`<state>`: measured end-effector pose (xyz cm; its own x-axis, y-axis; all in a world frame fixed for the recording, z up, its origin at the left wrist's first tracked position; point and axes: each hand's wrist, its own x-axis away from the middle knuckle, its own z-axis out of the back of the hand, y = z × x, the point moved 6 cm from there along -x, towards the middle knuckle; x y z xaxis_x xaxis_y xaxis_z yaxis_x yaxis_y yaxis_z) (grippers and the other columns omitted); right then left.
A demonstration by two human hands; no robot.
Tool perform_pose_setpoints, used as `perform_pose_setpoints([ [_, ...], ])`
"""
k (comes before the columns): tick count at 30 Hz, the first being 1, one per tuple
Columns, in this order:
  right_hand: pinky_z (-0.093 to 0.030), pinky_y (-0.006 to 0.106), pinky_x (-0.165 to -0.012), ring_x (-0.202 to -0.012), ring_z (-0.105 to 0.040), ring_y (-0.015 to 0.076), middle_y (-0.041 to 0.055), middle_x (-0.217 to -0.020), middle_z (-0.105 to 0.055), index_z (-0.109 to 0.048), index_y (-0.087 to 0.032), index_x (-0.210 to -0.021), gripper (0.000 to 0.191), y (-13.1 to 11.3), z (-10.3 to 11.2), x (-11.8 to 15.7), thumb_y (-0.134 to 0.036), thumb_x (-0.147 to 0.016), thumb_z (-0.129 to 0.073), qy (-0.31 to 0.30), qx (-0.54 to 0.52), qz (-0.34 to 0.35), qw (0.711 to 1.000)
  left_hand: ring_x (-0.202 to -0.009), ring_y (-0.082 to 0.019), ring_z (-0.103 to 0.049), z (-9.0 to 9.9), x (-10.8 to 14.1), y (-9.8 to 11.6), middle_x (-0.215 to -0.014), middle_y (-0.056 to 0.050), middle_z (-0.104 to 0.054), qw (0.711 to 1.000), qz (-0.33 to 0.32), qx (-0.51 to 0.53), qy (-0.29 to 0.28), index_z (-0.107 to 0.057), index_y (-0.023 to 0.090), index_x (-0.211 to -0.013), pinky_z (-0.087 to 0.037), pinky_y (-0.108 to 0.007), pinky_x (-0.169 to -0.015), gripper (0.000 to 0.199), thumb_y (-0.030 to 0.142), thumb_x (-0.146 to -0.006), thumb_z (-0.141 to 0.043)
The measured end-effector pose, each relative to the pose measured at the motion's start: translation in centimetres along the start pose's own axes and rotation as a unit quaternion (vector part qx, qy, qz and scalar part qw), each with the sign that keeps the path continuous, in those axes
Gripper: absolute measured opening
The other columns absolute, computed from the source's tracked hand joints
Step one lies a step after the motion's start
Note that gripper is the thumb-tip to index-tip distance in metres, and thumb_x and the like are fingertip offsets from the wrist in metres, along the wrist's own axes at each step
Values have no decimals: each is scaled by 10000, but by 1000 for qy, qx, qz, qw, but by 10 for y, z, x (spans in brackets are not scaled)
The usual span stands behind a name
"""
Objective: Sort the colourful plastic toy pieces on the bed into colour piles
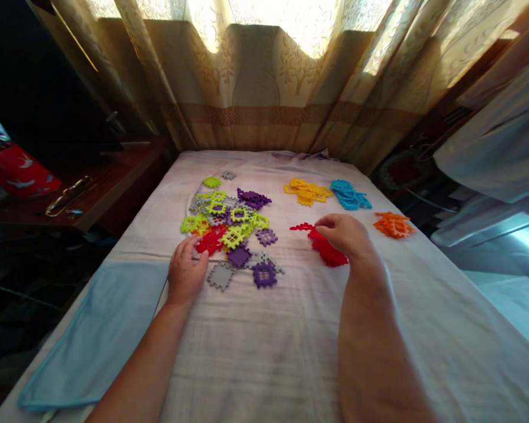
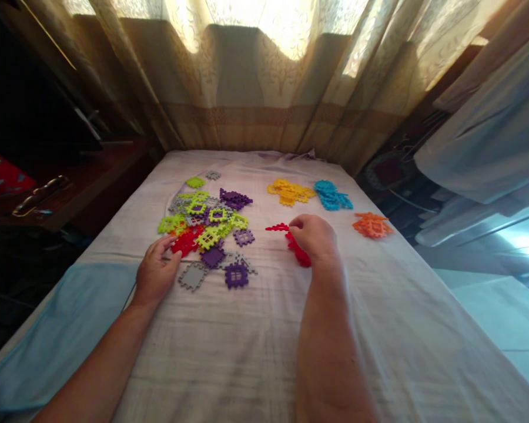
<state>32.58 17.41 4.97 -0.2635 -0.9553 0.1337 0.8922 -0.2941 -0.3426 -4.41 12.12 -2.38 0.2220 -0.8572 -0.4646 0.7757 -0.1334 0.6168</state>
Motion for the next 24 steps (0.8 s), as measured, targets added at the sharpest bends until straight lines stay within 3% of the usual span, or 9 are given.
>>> perform_pose_setpoints([
  [4, -471, 363, -762, -922, -676, 269, 97, -1000, -750, -777, -249, -998, 243, 14, 2, 0, -257, -850, -584, -5, 27, -30, 999, -1180, -242, -593, -1, 0, 2, -1221, -81, -637, 1000, -8, 1, -5, -641, 236, -1159, -440, -403, -1095, 371, 274, -791, -614],
  [7, -479, 381, -803, -994, -666, 287, 116, -1086, -733, -759, -251, -1084, 287, 4, 4, 2, -306, -878, -566, 32, 36, -5, 999, -1139, -238, -607, -1, 1, 2, -1219, -75, -615, 1000, 1, -3, -11, -646, 246, -1171, -458, -392, -1075, 404, 277, -768, -640],
  [10, -489, 363, -832, -1008, -670, 270, 101, -1078, -735, -742, -255, -1120, 308, -22, -2, 7, -344, -906, -540, 43, 23, 55, 997, -1006, -208, -644, -1, 2, 1, -1198, -67, -591, 1000, 14, 5, -17, -650, 252, -1187, -496, -375, -1022, 423, 256, -764, -623],
  [14, -485, 350, -895, -1061, -652, 253, 81, -1129, -729, -738, -252, -1096, 286, -72, -26, 22, -344, -922, -531, 37, 17, 170, 985, -857, -165, -652, 0, 2, 0, -1127, -60, -580, 999, 26, 33, -17, -653, 241, -1183, -542, -352, -936, 427, 228, -762, -583],
  [19, -471, 332, -941, -1100, -632, 230, 64, -1151, -724, -725, -251, -1093, 264, -128, -63, 50, -281, -926, -522, 10, 5, 304, 953, -864, -153, -655, 4, 2, -2, -1133, -67, -567, 996, 37, 81, 11, -631, 225, -1199, -570, -345, -901, 435, 245, -767, -587],
  [24, -460, 318, -964, -1126, -626, 214, 65, -1195, -712, -691, -246, -1179, 308, -148, -78, 67, -291, -949, -491, 4, -27, 350, 936, -922, -156, -672, 2, 2, -15, -1224, -91, -523, 978, 103, 176, 42, -569, 227, -1251, -608, -290, -765, 507, 287, -752, -637],
])
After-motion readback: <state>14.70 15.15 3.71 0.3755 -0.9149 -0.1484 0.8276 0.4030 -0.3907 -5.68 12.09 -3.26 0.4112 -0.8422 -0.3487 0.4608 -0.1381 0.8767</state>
